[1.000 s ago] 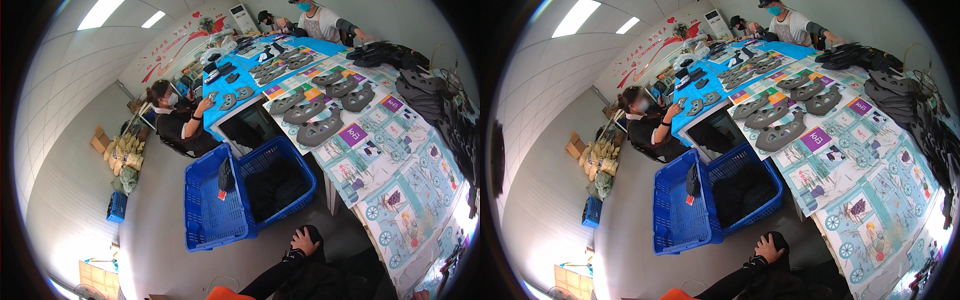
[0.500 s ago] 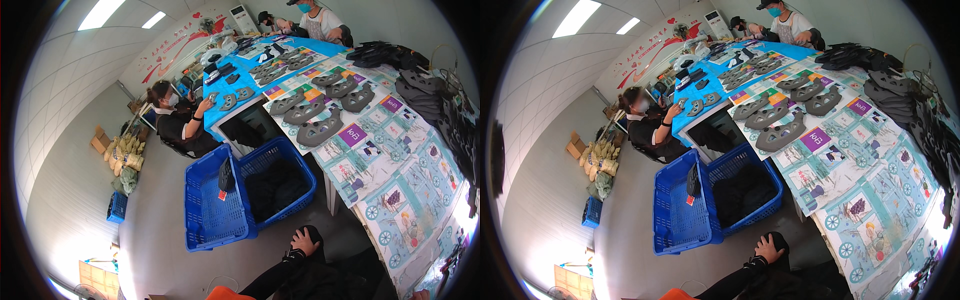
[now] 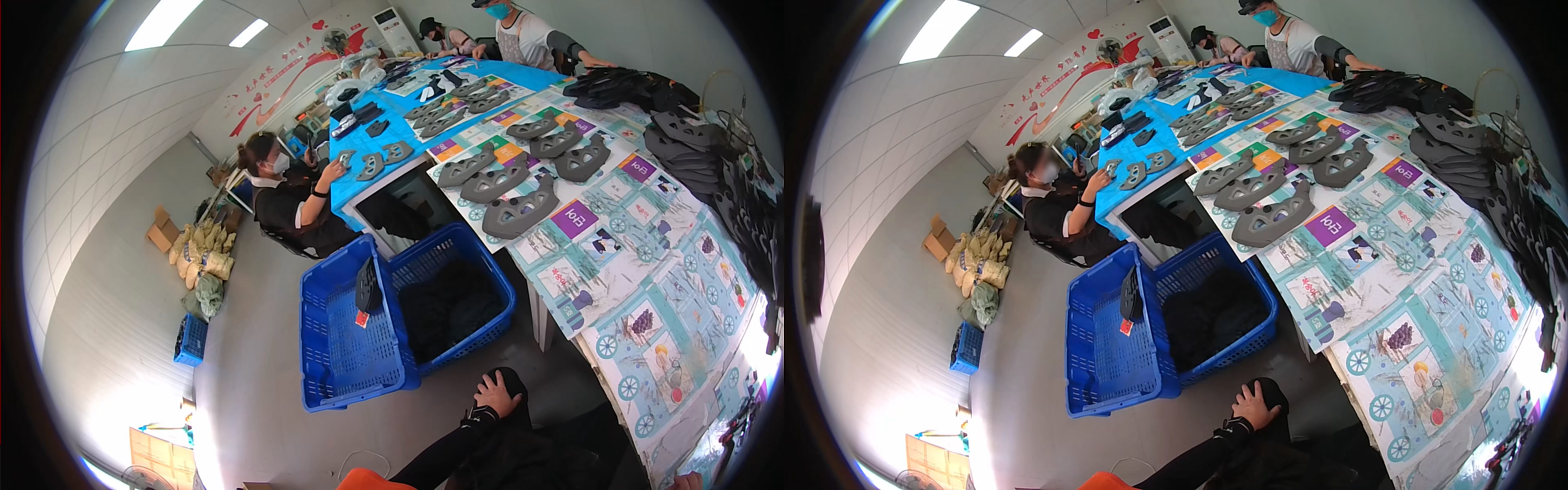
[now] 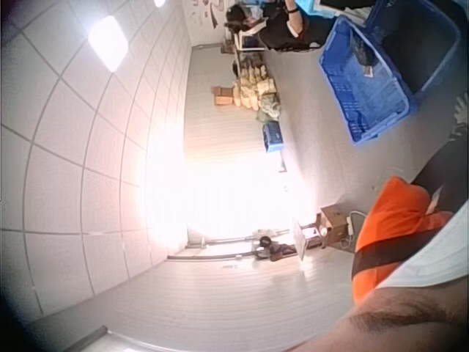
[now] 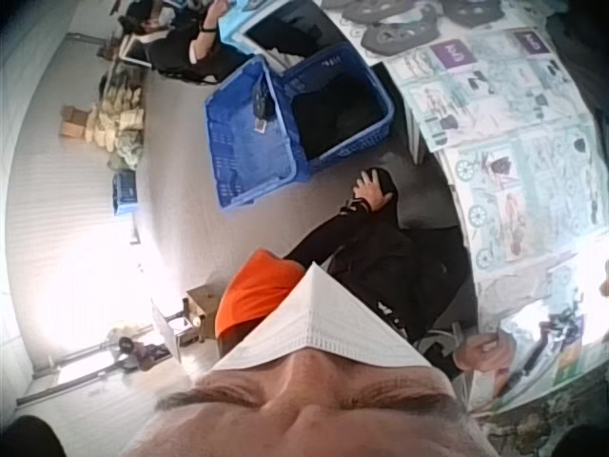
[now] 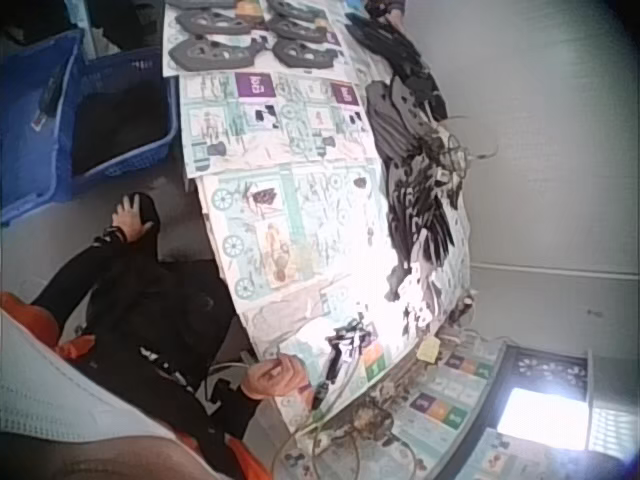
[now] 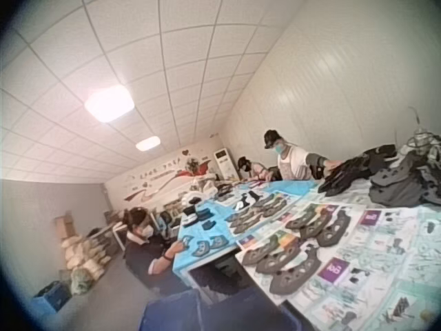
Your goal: The person applies adhesive to a shoe component using a glue gun. The person picks up a grey shaped component, applies a line of glue along its inner edge while holding it steady with the other hand, and then places the component aside.
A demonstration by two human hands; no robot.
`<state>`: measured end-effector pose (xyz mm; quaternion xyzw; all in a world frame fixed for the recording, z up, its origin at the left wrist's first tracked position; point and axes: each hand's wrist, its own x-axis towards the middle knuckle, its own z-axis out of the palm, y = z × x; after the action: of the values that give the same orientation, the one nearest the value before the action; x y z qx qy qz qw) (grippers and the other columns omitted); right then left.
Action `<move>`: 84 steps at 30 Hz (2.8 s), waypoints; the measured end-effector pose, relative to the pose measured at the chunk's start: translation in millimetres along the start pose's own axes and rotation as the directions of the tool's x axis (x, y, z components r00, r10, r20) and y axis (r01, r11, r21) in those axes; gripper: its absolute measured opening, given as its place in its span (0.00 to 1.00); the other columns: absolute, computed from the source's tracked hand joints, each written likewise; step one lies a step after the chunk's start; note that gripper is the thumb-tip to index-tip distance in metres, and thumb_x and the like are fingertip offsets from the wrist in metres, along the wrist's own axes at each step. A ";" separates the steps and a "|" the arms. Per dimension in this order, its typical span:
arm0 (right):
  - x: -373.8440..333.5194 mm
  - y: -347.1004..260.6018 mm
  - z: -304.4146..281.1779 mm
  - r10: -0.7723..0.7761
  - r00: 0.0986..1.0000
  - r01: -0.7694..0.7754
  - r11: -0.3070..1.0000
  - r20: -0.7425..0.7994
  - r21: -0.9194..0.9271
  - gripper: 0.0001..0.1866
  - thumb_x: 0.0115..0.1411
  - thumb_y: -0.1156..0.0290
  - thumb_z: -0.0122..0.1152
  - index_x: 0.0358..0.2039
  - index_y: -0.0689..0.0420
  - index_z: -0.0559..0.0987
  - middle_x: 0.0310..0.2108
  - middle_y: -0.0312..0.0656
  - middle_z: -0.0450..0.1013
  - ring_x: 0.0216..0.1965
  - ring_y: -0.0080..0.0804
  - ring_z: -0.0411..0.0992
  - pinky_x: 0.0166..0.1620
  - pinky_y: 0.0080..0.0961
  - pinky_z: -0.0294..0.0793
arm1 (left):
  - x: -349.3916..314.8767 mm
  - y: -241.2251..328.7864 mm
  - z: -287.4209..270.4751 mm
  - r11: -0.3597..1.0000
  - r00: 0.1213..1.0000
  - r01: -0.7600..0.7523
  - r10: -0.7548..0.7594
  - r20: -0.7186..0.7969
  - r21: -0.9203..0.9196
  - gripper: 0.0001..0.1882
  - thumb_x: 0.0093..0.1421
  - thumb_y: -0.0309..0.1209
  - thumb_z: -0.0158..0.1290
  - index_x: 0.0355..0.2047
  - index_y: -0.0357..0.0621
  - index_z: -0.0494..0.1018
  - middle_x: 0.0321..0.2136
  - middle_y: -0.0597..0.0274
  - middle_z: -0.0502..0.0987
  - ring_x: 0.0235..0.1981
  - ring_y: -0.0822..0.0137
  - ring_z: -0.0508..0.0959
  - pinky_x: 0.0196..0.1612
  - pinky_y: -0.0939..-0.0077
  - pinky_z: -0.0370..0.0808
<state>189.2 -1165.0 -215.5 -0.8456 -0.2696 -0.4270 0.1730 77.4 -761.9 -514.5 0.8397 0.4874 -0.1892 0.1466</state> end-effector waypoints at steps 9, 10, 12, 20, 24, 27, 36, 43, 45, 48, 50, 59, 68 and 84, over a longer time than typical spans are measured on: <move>-7.9 2.6 0.8 0.026 1.000 -0.026 0.999 0.016 0.029 0.16 0.76 0.73 0.54 0.30 0.62 0.83 0.31 0.48 0.79 0.35 0.49 0.79 0.43 0.45 0.78 | -1.2 -4.1 -0.2 0.999 1.000 0.024 -0.024 -0.014 -0.027 0.60 0.59 0.66 0.62 0.80 0.46 0.50 0.74 0.33 0.57 0.70 0.32 0.67 0.65 0.34 0.71; -11.4 3.0 0.6 0.042 0.999 -0.042 0.999 0.029 0.030 0.15 0.75 0.73 0.55 0.31 0.62 0.83 0.32 0.49 0.80 0.36 0.50 0.79 0.45 0.46 0.78 | -1.3 -5.6 0.0 0.999 1.000 -0.012 0.012 -0.009 -0.038 0.60 0.59 0.66 0.63 0.79 0.46 0.51 0.74 0.34 0.57 0.70 0.32 0.67 0.64 0.34 0.72; -18.3 2.2 0.3 0.087 0.994 -0.091 0.994 0.066 0.053 0.09 0.73 0.71 0.61 0.40 0.64 0.84 0.39 0.51 0.80 0.40 0.56 0.79 0.51 0.50 0.77 | 1.9 -10.0 1.9 0.995 1.000 -0.012 0.010 -0.018 -0.098 0.61 0.56 0.67 0.65 0.78 0.45 0.52 0.72 0.35 0.60 0.69 0.32 0.68 0.64 0.34 0.72; -22.7 3.9 -0.8 0.257 0.965 -0.259 0.965 0.055 0.045 0.07 0.44 0.82 0.62 0.26 0.58 0.78 0.29 0.44 0.73 0.39 0.47 0.74 0.47 0.44 0.69 | 19.0 -16.3 19.5 1.000 1.000 0.020 -0.020 -0.016 -0.003 0.67 0.54 0.69 0.66 0.80 0.43 0.49 0.75 0.32 0.55 0.70 0.35 0.67 0.65 0.38 0.72; -17.6 2.1 -1.6 0.246 0.969 -0.246 0.966 0.008 0.082 0.08 0.44 0.82 0.62 0.28 0.58 0.79 0.31 0.44 0.74 0.41 0.48 0.75 0.48 0.45 0.70 | 29.4 -12.2 20.4 0.997 0.997 0.058 -0.060 0.052 0.041 0.66 0.54 0.69 0.66 0.81 0.47 0.48 0.76 0.35 0.53 0.70 0.36 0.67 0.65 0.40 0.73; -6.7 -0.9 -8.8 0.232 0.972 -0.233 0.967 0.024 0.102 0.10 0.45 0.82 0.62 0.30 0.58 0.79 0.33 0.44 0.74 0.42 0.48 0.75 0.49 0.44 0.69 | 35.7 -1.6 22.5 0.991 0.991 0.099 -0.106 0.080 0.088 0.65 0.54 0.69 0.66 0.81 0.52 0.48 0.78 0.38 0.52 0.70 0.39 0.67 0.66 0.43 0.73; 92.7 -11.1 -100.9 0.285 0.899 -0.336 0.936 0.334 0.106 0.17 0.55 0.76 0.66 0.47 0.60 0.78 0.47 0.50 0.73 0.52 0.52 0.74 0.55 0.44 0.74 | 60.9 -19.3 22.1 0.998 0.963 0.064 -0.064 0.264 0.006 0.66 0.52 0.69 0.67 0.82 0.58 0.48 0.78 0.39 0.49 0.68 0.36 0.69 0.64 0.42 0.75; 218.5 116.1 -58.1 0.402 0.671 -0.485 0.873 0.624 -0.041 0.16 0.66 0.64 0.67 0.49 0.61 0.82 0.41 0.46 0.81 0.40 0.42 0.81 0.44 0.37 0.82 | 42.6 -59.2 -38.4 0.654 0.793 -0.571 0.597 -0.126 -0.496 0.26 0.64 0.44 0.64 0.51 0.33 0.81 0.49 0.33 0.83 0.56 0.35 0.81 0.57 0.48 0.79; 248.5 151.6 -28.7 0.372 0.551 -0.568 0.823 0.747 0.009 0.15 0.67 0.62 0.64 0.45 0.61 0.84 0.37 0.44 0.82 0.38 0.40 0.82 0.40 0.36 0.83 | 16.7 -51.1 -69.7 0.641 0.786 -0.605 0.576 -0.225 -0.471 0.25 0.66 0.45 0.63 0.54 0.37 0.81 0.49 0.37 0.85 0.55 0.39 0.83 0.57 0.51 0.79; 272.9 215.0 25.5 0.573 0.365 -0.724 0.670 0.734 -0.163 0.19 0.65 0.58 0.67 0.41 0.65 0.83 0.32 0.45 0.81 0.29 0.33 0.82 0.27 0.37 0.86 | -30.2 -23.2 -129.7 0.435 0.736 -0.645 0.576 -0.356 -0.629 0.22 0.68 0.40 0.64 0.56 0.39 0.81 0.46 0.46 0.87 0.49 0.53 0.88 0.52 0.64 0.82; 274.0 274.6 64.5 0.585 0.352 -0.576 0.751 0.731 -0.324 0.18 0.71 0.56 0.61 0.43 0.60 0.84 0.32 0.44 0.80 0.33 0.31 0.83 0.28 0.37 0.88 | -61.7 2.0 -169.9 0.307 0.687 -0.683 0.577 -0.441 -0.663 0.16 0.70 0.33 0.63 0.54 0.39 0.82 0.42 0.51 0.88 0.45 0.61 0.89 0.49 0.70 0.83; 221.7 417.3 186.0 0.278 0.445 -0.204 0.957 0.851 -0.205 0.26 0.60 0.57 0.70 0.55 0.55 0.83 0.41 0.45 0.85 0.40 0.40 0.83 0.46 0.38 0.80 | -126.2 141.5 -258.8 0.016 0.361 -0.886 0.652 -0.667 -0.463 0.11 0.70 0.28 0.60 0.51 0.40 0.83 0.41 0.55 0.87 0.39 0.60 0.87 0.39 0.70 0.82; 195.7 397.6 198.1 0.638 0.568 -0.341 0.758 0.521 -0.557 0.53 0.44 0.45 0.82 0.62 0.66 0.71 0.53 0.59 0.80 0.57 0.57 0.78 0.59 0.46 0.78 | -118.3 215.6 -239.6 -0.018 0.081 -0.994 0.574 -0.815 -0.112 0.07 0.64 0.22 0.60 0.43 0.41 0.80 0.33 0.55 0.83 0.35 0.52 0.81 0.42 0.60 0.77; 273.0 242.5 81.6 -0.286 0.872 0.482 0.644 0.398 -0.594 0.10 0.61 0.61 0.62 0.27 0.50 0.85 0.23 0.47 0.82 0.27 0.51 0.83 0.30 0.48 0.82 | -109.4 214.5 -230.2 -0.030 0.196 -0.967 0.554 -0.809 -0.255 0.07 0.64 0.21 0.58 0.42 0.40 0.78 0.34 0.53 0.82 0.36 0.50 0.80 0.43 0.58 0.77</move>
<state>520.6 -1230.9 -55.0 -0.8210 -0.2910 -0.4035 -0.2800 255.6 -849.7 -247.0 0.8170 -0.0580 0.3731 0.4358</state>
